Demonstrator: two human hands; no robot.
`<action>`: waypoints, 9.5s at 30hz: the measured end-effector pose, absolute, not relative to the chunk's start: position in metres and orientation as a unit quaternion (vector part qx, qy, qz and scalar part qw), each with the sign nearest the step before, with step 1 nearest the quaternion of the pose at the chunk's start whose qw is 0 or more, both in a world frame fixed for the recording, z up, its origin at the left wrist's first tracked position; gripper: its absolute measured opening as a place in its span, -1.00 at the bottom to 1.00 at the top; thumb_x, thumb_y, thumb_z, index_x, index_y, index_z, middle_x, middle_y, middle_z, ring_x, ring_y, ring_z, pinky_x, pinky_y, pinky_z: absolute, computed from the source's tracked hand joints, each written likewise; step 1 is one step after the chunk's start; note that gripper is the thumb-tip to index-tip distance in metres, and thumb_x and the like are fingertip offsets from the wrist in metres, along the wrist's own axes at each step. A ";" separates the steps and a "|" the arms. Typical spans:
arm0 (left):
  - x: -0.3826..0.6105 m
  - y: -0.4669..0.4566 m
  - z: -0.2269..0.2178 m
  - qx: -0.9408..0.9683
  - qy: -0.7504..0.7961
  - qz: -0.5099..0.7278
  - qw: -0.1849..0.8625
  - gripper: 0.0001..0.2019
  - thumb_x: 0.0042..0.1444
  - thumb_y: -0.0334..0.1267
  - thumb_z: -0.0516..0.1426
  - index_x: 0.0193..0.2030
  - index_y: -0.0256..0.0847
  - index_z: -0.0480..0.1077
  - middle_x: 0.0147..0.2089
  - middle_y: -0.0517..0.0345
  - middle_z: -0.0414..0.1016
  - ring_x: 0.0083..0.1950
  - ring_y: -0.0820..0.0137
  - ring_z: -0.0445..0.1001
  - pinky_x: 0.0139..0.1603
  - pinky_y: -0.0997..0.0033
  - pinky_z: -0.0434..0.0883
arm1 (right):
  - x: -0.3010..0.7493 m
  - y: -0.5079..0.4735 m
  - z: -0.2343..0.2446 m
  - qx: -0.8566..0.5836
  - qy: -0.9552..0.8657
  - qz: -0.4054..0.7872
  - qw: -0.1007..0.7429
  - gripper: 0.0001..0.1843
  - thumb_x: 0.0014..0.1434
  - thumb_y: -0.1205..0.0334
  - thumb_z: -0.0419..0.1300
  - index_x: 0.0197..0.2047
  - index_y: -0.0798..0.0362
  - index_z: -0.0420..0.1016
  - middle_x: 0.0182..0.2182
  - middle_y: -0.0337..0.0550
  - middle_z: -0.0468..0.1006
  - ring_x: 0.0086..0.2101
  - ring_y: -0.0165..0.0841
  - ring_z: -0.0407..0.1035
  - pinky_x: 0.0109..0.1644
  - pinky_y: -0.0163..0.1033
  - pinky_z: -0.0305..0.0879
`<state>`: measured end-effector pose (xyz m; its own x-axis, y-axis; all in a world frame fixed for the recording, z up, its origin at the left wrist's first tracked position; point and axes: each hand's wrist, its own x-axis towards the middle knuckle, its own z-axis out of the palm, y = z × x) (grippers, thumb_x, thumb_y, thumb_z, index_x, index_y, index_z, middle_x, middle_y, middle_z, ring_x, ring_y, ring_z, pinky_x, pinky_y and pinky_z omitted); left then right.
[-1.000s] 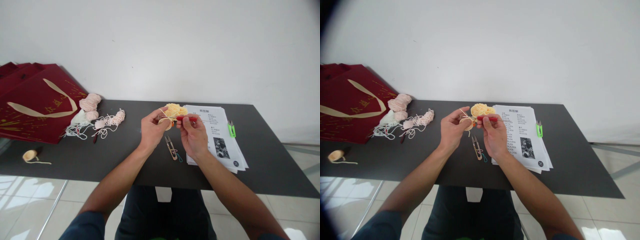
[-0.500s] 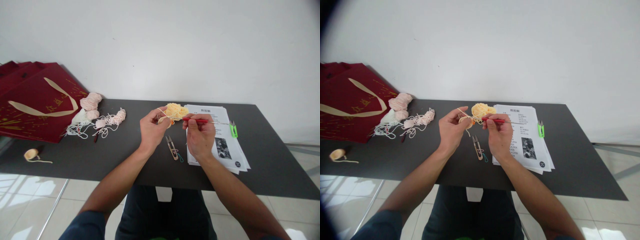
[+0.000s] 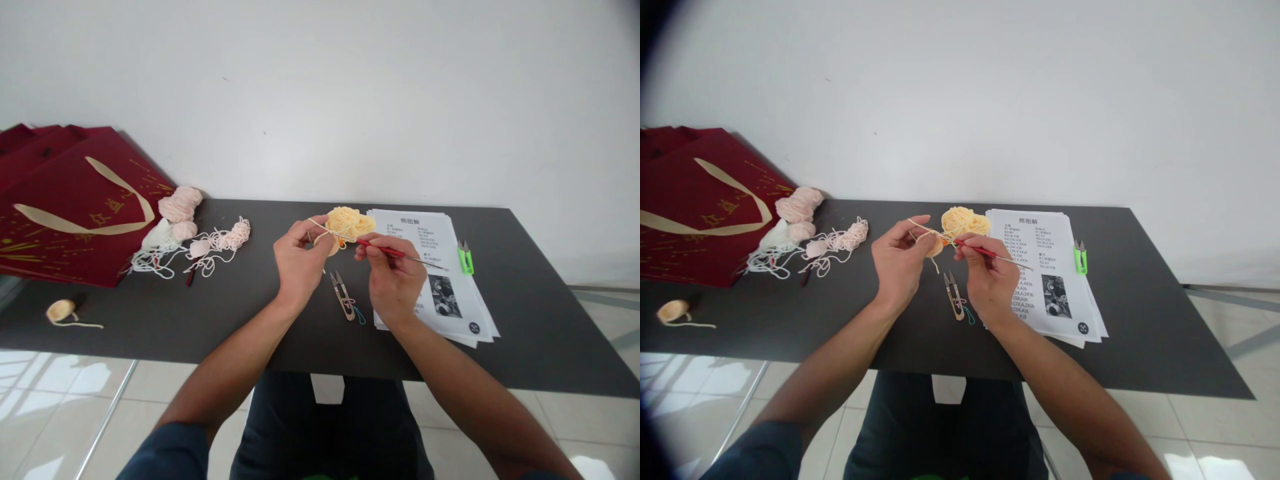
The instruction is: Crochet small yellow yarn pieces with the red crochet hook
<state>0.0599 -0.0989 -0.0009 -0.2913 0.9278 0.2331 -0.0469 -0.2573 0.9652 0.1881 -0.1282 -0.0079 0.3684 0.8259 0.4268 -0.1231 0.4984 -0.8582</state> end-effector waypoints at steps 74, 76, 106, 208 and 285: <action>0.053 -0.091 0.006 0.334 0.324 0.650 0.601 -0.50 -0.08 -0.38 0.46 0.06 -0.16 0.58 -0.39 0.34 0.55 -0.38 0.58 0.48 -0.17 0.51 0.42 | 0.187 -0.129 -0.014 -0.383 -0.498 0.332 0.704 -0.78 0.23 0.29 0.39 -0.07 -0.16 0.73 -0.15 -0.22 0.78 -0.26 -0.30 0.68 -0.11 -0.10 0.71; 0.054 -0.092 0.005 0.343 0.332 0.660 0.580 -0.49 -0.06 -0.38 0.45 0.08 -0.15 0.57 -0.38 0.32 0.58 -0.36 0.57 0.50 -0.15 0.51 0.42 | 0.189 -0.130 -0.015 -0.386 -0.537 0.290 0.692 -0.74 0.23 0.32 0.38 -0.05 -0.19 0.72 -0.10 -0.22 0.77 -0.23 -0.29 0.68 -0.04 -0.06 0.71; 0.044 -0.087 0.007 0.535 0.468 0.554 0.434 -0.58 -0.05 -0.39 0.29 0.02 -0.23 0.62 -0.42 0.29 0.46 -0.42 0.51 0.34 -0.34 0.46 0.34 | 0.216 -0.118 -0.008 -0.337 -0.638 0.222 0.656 -0.87 0.31 0.37 0.27 -0.14 -0.08 0.54 -0.19 -0.23 0.67 -0.40 -0.45 0.51 -0.29 -0.23 0.49; 0.039 -0.086 0.010 0.390 0.286 0.562 0.672 -0.73 -0.17 -0.43 0.21 -0.30 -0.25 0.69 -0.52 0.12 0.53 -0.46 0.44 0.42 -0.35 0.40 0.30 | 0.212 -0.112 0.002 -0.286 -0.455 0.465 0.703 -0.83 0.11 0.17 0.49 -0.28 -0.08 0.59 -0.32 -0.24 0.73 -0.40 -0.43 0.52 -0.34 -0.27 0.45; 0.078 -0.088 0.010 0.407 0.362 0.610 0.575 -0.47 -0.04 -0.32 0.38 0.14 -0.20 0.55 -0.29 0.25 0.51 -0.34 0.54 0.43 -0.25 0.51 0.43 | 0.200 -0.101 -0.001 -0.314 -0.277 0.572 0.705 -0.72 0.08 0.15 0.52 -0.25 -0.02 0.52 -0.29 -0.27 0.72 -0.39 -0.54 0.54 -0.19 -0.43 0.57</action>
